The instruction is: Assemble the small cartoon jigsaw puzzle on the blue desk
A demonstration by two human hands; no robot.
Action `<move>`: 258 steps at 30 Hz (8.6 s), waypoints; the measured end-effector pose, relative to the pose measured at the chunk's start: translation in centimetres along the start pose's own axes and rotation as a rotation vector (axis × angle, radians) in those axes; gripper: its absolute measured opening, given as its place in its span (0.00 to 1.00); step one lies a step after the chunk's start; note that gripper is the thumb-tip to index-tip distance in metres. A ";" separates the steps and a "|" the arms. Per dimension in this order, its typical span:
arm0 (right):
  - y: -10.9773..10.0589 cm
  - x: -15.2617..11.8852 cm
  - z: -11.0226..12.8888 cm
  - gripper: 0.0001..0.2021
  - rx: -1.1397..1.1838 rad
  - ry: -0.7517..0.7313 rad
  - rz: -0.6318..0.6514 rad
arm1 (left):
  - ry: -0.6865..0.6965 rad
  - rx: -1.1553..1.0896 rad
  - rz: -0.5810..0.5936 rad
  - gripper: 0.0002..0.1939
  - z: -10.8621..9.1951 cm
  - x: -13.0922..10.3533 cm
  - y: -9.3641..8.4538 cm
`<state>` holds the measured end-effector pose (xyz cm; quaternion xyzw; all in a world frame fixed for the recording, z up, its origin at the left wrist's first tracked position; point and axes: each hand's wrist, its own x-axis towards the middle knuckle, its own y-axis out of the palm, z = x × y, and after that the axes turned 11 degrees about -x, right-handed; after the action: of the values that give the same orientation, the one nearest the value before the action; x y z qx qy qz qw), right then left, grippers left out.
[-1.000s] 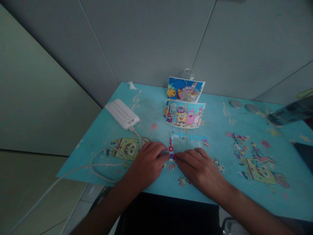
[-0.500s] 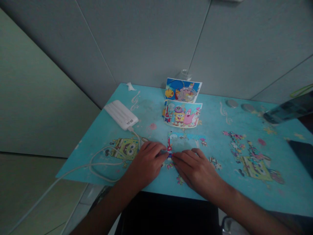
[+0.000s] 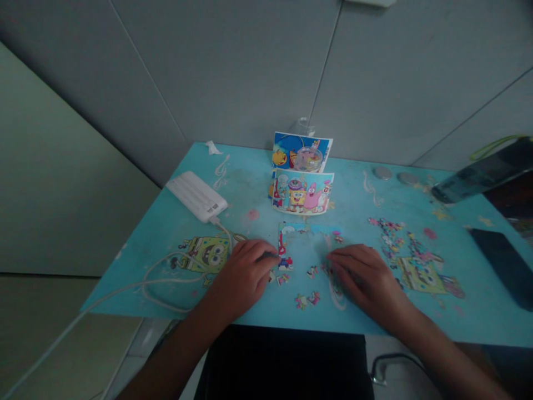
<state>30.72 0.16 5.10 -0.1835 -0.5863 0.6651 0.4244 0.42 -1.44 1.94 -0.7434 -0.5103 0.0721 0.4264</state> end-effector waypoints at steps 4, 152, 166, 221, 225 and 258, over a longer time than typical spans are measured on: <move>0.2 -1.7 -0.4 0.12 0.020 0.048 0.025 | -0.018 -0.035 -0.013 0.17 0.1 -0.1 -0.1; 0.2 -3.6 1.4 0.14 -0.025 0.155 0.162 | -0.021 0.026 0.029 0.18 0.4 -0.2 0.1; -0.4 -2.4 1.7 0.16 0.005 0.101 0.208 | -0.013 0.021 0.011 0.18 0.1 -0.1 0.0; 1.5 4.2 3.6 0.07 -0.084 -0.139 0.244 | 0.086 0.077 0.157 0.19 -0.9 0.1 -0.3; 1.4 3.9 3.8 0.09 -0.089 -0.145 0.224 | 0.090 0.077 0.155 0.19 -0.9 0.1 -0.3; 1.1 -2.3 -0.2 0.12 -0.042 0.121 -0.054 | 0.006 -0.025 0.188 0.24 -0.6 0.2 -0.8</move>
<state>31.84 -1.43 3.47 -0.2162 -0.5781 0.6287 0.4730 0.25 -1.50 2.95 -0.7934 -0.4381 0.1033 0.4099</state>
